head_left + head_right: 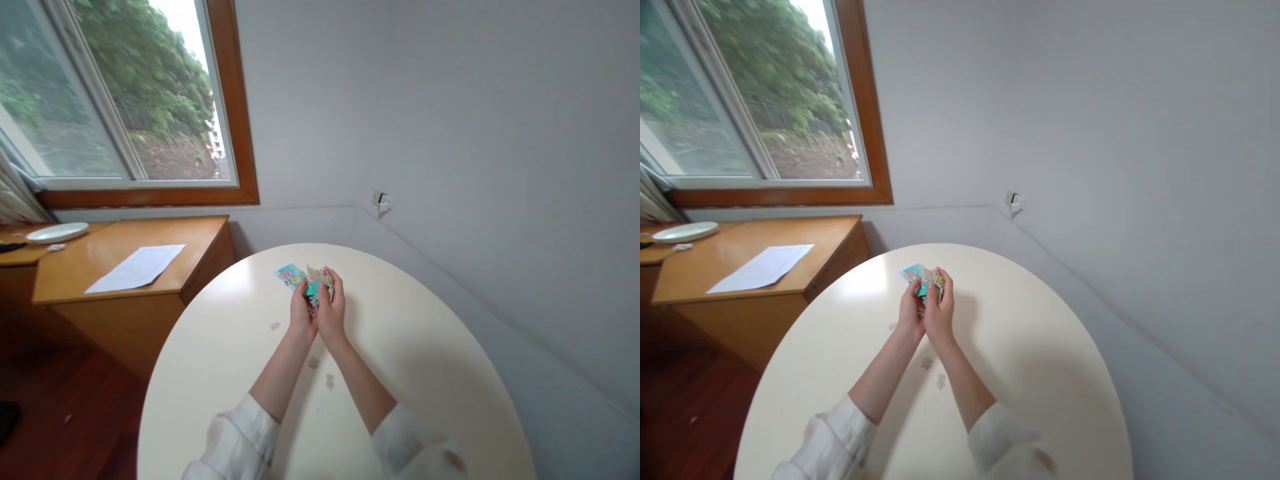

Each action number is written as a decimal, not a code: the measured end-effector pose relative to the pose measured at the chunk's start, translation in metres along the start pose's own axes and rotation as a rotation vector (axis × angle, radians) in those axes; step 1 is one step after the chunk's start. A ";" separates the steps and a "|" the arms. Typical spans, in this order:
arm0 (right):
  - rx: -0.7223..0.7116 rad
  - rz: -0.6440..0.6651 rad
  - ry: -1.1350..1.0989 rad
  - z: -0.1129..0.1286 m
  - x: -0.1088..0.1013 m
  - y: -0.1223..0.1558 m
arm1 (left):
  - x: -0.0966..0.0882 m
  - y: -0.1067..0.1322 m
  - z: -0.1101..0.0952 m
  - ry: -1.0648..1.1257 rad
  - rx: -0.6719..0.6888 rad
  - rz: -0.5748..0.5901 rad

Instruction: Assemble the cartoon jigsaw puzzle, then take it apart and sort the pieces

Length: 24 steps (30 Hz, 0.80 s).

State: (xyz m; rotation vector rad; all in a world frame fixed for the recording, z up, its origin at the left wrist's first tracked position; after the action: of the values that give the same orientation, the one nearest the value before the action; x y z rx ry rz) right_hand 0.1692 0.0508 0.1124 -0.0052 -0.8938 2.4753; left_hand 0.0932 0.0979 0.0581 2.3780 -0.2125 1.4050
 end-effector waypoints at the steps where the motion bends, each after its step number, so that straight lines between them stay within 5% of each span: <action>1: 0.048 -0.062 -0.077 -0.003 0.000 -0.003 | 0.004 0.002 -0.006 0.013 0.047 -0.027; 6: 0.303 -0.275 -0.490 -0.025 0.008 0.001 | 0.018 0.012 -0.028 0.020 0.228 -0.011; 10: 0.382 -0.321 -0.659 -0.031 0.010 0.004 | 0.021 0.018 -0.032 0.026 0.240 -0.009; 19: 0.512 -0.345 -0.649 -0.045 0.006 0.003 | 0.016 0.020 -0.029 -0.029 0.268 -0.097; 24: 0.446 -0.249 -0.520 -0.036 0.008 0.005 | 0.012 0.022 -0.034 -0.204 0.357 -0.143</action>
State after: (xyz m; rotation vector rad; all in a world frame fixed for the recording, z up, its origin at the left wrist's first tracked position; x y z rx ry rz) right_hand 0.1659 0.0728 0.0822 0.8785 -0.4679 2.4114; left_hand 0.0646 0.0912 0.0881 2.7640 0.1695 1.2163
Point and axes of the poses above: each hand's wrist, its own y-axis away from the middle knuckle, its own x-axis out of the palm, z = x × y, the point moved 10 cm from there along -y, towards the middle knuckle, and after that the axes turned 11 degrees about -x, right-handed, at the moved point
